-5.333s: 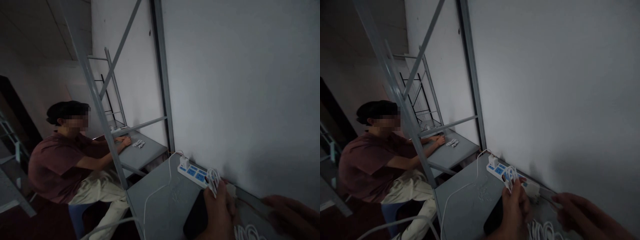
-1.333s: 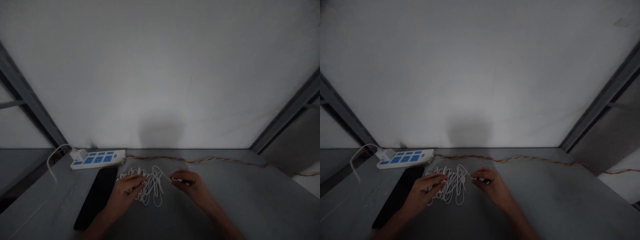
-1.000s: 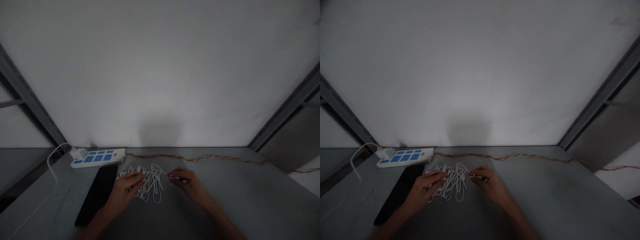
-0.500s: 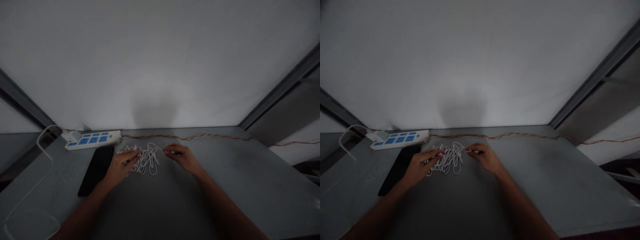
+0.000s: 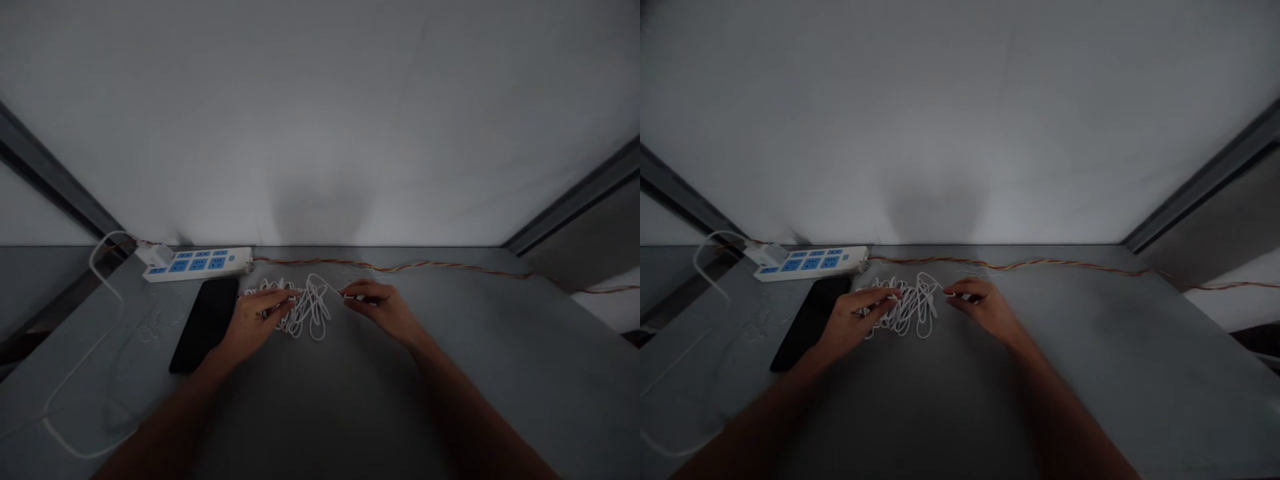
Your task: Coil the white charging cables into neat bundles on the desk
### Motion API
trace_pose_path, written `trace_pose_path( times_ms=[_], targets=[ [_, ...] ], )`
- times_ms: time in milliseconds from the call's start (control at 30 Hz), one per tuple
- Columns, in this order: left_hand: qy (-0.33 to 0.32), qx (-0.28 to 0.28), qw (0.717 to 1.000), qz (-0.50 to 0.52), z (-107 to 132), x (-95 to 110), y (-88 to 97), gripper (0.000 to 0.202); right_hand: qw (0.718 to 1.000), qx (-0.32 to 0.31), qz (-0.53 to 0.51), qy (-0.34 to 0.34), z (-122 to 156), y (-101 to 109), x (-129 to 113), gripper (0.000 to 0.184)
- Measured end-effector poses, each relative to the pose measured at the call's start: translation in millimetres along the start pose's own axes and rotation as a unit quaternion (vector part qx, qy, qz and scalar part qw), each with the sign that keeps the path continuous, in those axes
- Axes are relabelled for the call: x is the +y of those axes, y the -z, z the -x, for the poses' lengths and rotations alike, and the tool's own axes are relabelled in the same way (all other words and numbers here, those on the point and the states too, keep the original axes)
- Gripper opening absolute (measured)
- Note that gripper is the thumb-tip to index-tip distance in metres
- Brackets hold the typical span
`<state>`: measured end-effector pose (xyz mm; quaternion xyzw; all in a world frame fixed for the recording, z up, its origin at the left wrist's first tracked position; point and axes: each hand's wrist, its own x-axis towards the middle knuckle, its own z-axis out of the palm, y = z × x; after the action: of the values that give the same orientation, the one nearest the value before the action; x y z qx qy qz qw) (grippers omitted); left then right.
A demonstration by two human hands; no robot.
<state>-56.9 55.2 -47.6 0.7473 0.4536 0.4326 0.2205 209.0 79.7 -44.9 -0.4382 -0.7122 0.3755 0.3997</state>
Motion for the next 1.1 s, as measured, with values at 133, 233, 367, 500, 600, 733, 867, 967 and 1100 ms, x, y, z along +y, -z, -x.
trace_pose_path(
  times_ms=[133,233,367,500,600,733,867,967,1100],
  targets=[
    [0.0,-0.006,1.0,0.003,0.3,-0.5,-0.8,0.018,1.0,-0.009,0.009,-0.004,0.8,1.1,1.9,0.016],
    [0.033,-0.007,0.999,0.013,1.0,3.0,-1.6,0.018,0.999,-0.015,0.008,-0.028,1.1,-0.1,4.0,0.016],
    [0.118,0.012,0.987,0.112,4.9,8.9,-5.6,0.022,0.996,0.061,-0.054,-0.04,-0.1,-3.5,6.1,0.027],
    [0.167,0.054,0.973,0.147,7.3,12.1,-7.3,0.026,0.984,0.124,-0.088,-0.088,0.5,-5.7,3.1,0.046],
    [0.156,0.027,0.986,0.052,6.1,15.2,-4.5,0.027,0.98,0.091,-0.077,-0.161,3.2,-7.0,-0.9,0.052],
    [0.133,-0.08,0.983,-0.103,4.2,21.5,-1.4,0.028,0.975,0.017,0.113,-0.19,7.7,-14.4,0.0,0.052],
    [0.115,-0.161,0.967,-0.158,4.9,26.2,-1.5,0.021,0.958,-0.019,0.235,-0.165,12.5,-30.6,3.0,0.049],
    [0.097,-0.19,0.962,-0.17,6.2,28.0,-1.4,0.016,0.945,-0.058,0.277,-0.166,14.8,-40.3,2.7,0.033],
    [0.095,-0.233,0.95,-0.182,9.0,28.1,-1.0,0.013,0.937,-0.058,0.295,-0.176,13.6,-37.6,3.9,0.022]
  ],
)
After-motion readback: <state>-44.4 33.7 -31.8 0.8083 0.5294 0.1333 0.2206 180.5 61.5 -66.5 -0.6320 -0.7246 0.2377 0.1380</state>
